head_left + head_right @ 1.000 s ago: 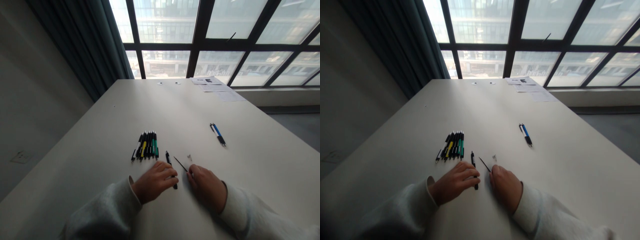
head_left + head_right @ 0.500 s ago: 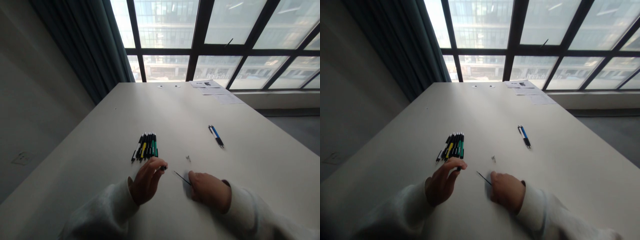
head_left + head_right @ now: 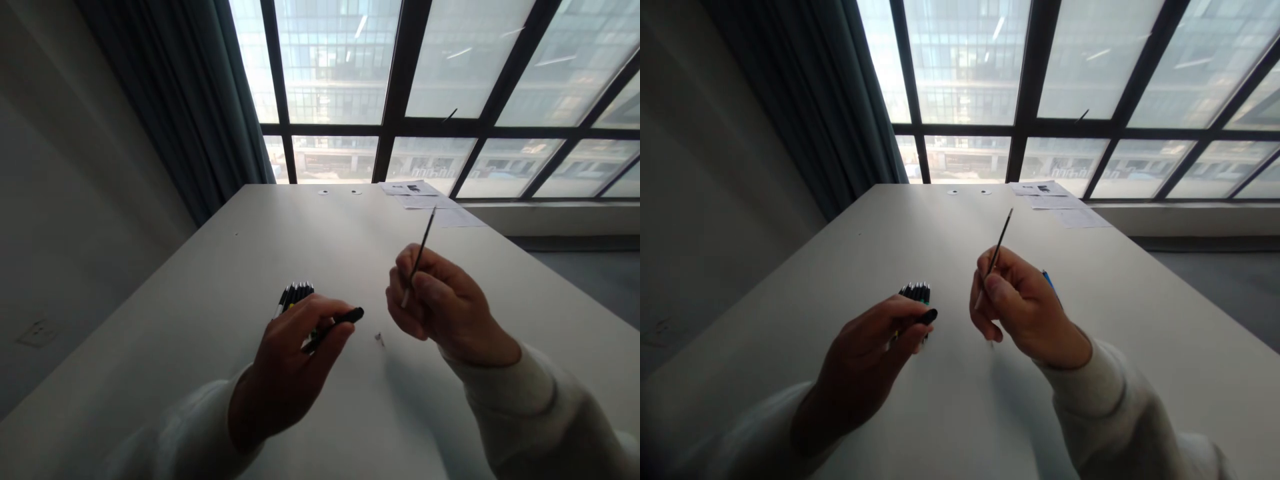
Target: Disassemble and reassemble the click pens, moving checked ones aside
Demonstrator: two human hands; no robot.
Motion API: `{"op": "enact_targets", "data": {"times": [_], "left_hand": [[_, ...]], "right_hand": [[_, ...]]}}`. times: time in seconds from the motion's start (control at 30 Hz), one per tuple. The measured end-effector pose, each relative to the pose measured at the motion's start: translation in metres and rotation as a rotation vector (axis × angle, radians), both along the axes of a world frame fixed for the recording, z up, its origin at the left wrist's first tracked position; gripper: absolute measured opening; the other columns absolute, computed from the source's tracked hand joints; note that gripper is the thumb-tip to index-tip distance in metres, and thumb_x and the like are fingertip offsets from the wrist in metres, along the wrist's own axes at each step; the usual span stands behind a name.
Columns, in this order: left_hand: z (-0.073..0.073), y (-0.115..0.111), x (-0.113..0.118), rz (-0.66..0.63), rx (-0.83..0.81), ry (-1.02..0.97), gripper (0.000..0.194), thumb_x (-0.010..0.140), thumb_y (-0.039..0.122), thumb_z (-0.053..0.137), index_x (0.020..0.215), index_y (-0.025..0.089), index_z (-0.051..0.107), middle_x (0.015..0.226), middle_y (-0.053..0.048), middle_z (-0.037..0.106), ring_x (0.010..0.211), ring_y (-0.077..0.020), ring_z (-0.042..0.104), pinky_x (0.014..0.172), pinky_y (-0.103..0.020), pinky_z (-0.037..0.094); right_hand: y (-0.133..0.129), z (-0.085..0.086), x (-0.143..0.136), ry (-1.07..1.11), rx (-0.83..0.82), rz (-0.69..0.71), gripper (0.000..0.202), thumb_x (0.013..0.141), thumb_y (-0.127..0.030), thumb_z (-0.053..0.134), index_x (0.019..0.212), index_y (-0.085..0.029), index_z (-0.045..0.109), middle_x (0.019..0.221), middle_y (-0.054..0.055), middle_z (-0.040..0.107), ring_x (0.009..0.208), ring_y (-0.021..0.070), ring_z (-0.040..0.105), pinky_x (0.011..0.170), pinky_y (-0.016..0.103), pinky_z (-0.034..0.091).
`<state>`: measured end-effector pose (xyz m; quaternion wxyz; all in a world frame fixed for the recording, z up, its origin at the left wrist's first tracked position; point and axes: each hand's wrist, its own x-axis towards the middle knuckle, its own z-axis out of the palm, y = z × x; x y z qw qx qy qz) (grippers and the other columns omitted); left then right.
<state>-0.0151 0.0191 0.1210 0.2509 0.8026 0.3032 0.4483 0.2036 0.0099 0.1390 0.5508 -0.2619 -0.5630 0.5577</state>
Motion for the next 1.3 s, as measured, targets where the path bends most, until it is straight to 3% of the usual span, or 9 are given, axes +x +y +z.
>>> {"op": "enact_targets", "data": {"times": [0.13, 0.23, 0.57, 0.87, 1.3], "left_hand": [[0.003, -0.002, -0.001, -0.119, -0.198, -0.093, 0.015, 0.097, 0.025, 0.053, 0.104, 0.022, 0.065, 0.080, -0.001, 0.069, 0.063, -0.0111, 0.061, 0.065, -0.026, 0.052], [0.001, -0.003, -0.003, -0.192, -0.321, -0.148, 0.017, 0.098, 0.026, 0.050, 0.106, 0.022, 0.065, 0.082, -0.001, 0.069, 0.059, -0.0099, 0.058, 0.061, -0.025, 0.051], [-0.001, -0.004, 0.001, -0.275, -0.377, -0.137, 0.021, 0.099, 0.025, 0.048, 0.097, 0.020, 0.068, 0.075, -0.001, 0.065, 0.060, -0.0098, 0.055, 0.058, -0.023, 0.047], [-0.007, -0.001, 0.001, -0.270, -0.399, -0.185, 0.016, 0.098, 0.024, 0.051, 0.104, 0.021, 0.066, 0.079, 0.000, 0.067, 0.061, -0.0084, 0.057, 0.061, -0.022, 0.049], [-0.009, 0.001, 0.006, -0.314, -0.602, -0.290, 0.019, 0.098, 0.027, 0.052, 0.097, 0.018, 0.068, 0.078, -0.001, 0.067, 0.060, -0.0078, 0.054, 0.057, -0.020, 0.046]], "right_hand": [[0.005, 0.010, -0.017, 0.035, 0.092, -0.022, 0.010, 0.095, -0.026, 0.054, 0.089, -0.022, 0.047, 0.069, -0.003, 0.057, 0.052, 0.0138, 0.062, 0.041, 0.022, 0.044], [0.000, 0.008, -0.021, 0.029, 0.092, -0.067, 0.009, 0.093, -0.025, 0.056, 0.089, -0.022, 0.048, 0.071, -0.002, 0.059, 0.060, 0.0173, 0.068, 0.042, 0.024, 0.049], [-0.007, 0.003, -0.016, -0.074, 0.098, -0.095, 0.007, 0.094, -0.027, 0.058, 0.095, -0.020, 0.054, 0.073, 0.002, 0.066, 0.058, 0.0162, 0.066, 0.045, 0.026, 0.052], [-0.008, 0.008, -0.015, -0.368, 0.180, -0.096, 0.004, 0.091, -0.020, 0.064, 0.091, -0.018, 0.061, 0.072, 0.002, 0.062, 0.060, 0.0128, 0.060, 0.053, 0.026, 0.050], [-0.008, 0.009, -0.009, -0.414, 0.157, -0.112, 0.008, 0.087, -0.022, 0.071, 0.091, -0.015, 0.069, 0.081, 0.005, 0.068, 0.061, 0.0113, 0.060, 0.052, 0.022, 0.050]]}}
